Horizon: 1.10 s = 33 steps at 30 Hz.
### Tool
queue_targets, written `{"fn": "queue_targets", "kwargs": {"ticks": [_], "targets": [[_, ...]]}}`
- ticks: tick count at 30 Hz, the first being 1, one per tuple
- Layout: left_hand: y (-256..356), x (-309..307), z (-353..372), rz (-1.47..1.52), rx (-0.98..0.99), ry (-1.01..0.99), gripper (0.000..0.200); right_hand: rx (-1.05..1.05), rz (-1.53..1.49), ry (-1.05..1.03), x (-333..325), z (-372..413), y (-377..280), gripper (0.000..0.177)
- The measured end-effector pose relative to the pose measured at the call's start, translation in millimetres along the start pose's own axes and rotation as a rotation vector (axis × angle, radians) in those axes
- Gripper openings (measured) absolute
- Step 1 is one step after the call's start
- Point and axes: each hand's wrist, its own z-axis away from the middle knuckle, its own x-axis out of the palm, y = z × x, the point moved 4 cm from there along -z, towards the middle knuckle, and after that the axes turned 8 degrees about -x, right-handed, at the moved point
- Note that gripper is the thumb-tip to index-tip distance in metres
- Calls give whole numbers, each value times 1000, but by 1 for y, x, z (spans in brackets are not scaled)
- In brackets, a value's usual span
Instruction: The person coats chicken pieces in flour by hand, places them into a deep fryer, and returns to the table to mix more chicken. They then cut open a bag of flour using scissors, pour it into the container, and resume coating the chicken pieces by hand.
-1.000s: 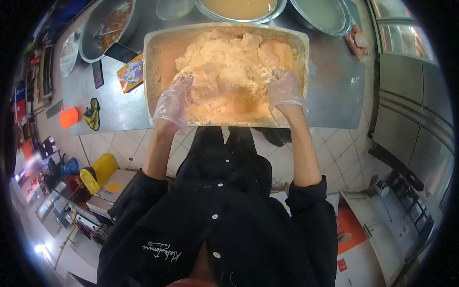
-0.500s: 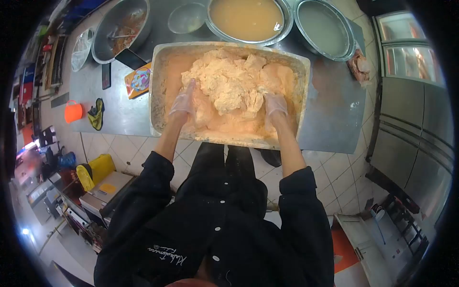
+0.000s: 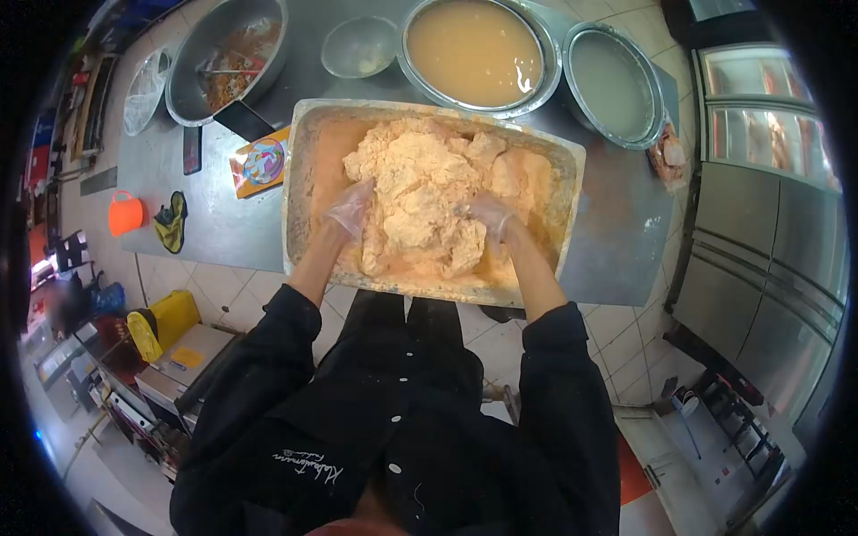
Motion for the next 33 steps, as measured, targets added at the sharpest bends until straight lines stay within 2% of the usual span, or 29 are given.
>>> {"fn": "queue_targets", "kwargs": {"ticks": [1, 3, 4, 5, 6, 8, 10, 12, 13, 15, 16, 17, 19, 21, 22, 24, 25, 27, 28, 30, 31, 32, 33], "targets": [[-4, -6, -8, 2, 0, -3, 66, -13, 110, -18, 0, 3, -9, 47], [-7, -11, -10, 89, 62, 26, 60, 176, 374, 62, 4, 38, -52, 47], [-10, -19, -10, 89, 61, 26, 60, 177, 373, 61, 8, 51, -63, 47], [0, -27, -3, -350, 242, 140, 56, 103, 413, 159, 8, 63, -75, 48], [5, -30, 2, -575, 334, 186, 54, 26, 450, 259, 7, 70, -83, 50], [19, -21, 25, -1045, 494, 280, 55, -35, 519, 287, -3, 77, -80, 52], [36, 2, 56, -1300, 563, 309, 61, -98, 587, 314, -7, 87, -81, 54], [46, 33, 84, -1119, 395, 367, 66, -217, 823, 425, -5, 109, -94, 63], [52, 53, 101, -1059, 343, 385, 68, -222, 820, 434, -1, 120, -107, 63], [57, 105, 140, -813, 307, 133, 74, -101, 655, 487, 5, 140, -129, 68], [52, 108, 140, -820, 311, 131, 74, -104, 651, 494, 6, 140, -123, 68], [46, 111, 136, -899, 320, 117, 72, -230, 532, 506, 8, 139, -121, 64], [36, 109, 132, -988, 329, 97, 70, -355, 406, 524, 10, 145, -115, 61], [33, 98, 129, -827, 323, 54, 82, -398, 413, 630, 10, 161, -121, 68], [35, 88, 123, -838, 328, 47, 82, -401, 407, 643, 6, 160, -117, 68], [46, 62, 114, -829, 418, 326, 78, 178, 691, 552, -9, 149, -74, 78], [48, 62, 110, -834, 422, 322, 78, 178, 688, 557, -16, 140, -53, 78], [47, 48, 100, -1302, -59, 704, 70, 306, 360, 354, -12, 105, 8, 77], [44, 43, 92, -1301, -52, 704, 70, 349, 254, 289, -8, 87, 34, 77], [17, 31, 66, -1237, -32, 448, 73, 145, -247, 530, -1, 61, 66, 68], [6, 18, 52, -1238, -29, 445, 73, 145, -247, 534, 0, 52, 74, 68], [-3, 6, 36, -1121, 88, 373, 77, 74, -527, 457, 6, 42, 78, 62], [-2, 5, 29, -1058, 141, 337, 80, 38, -665, 416, 10, 41, 70, 60]]}}
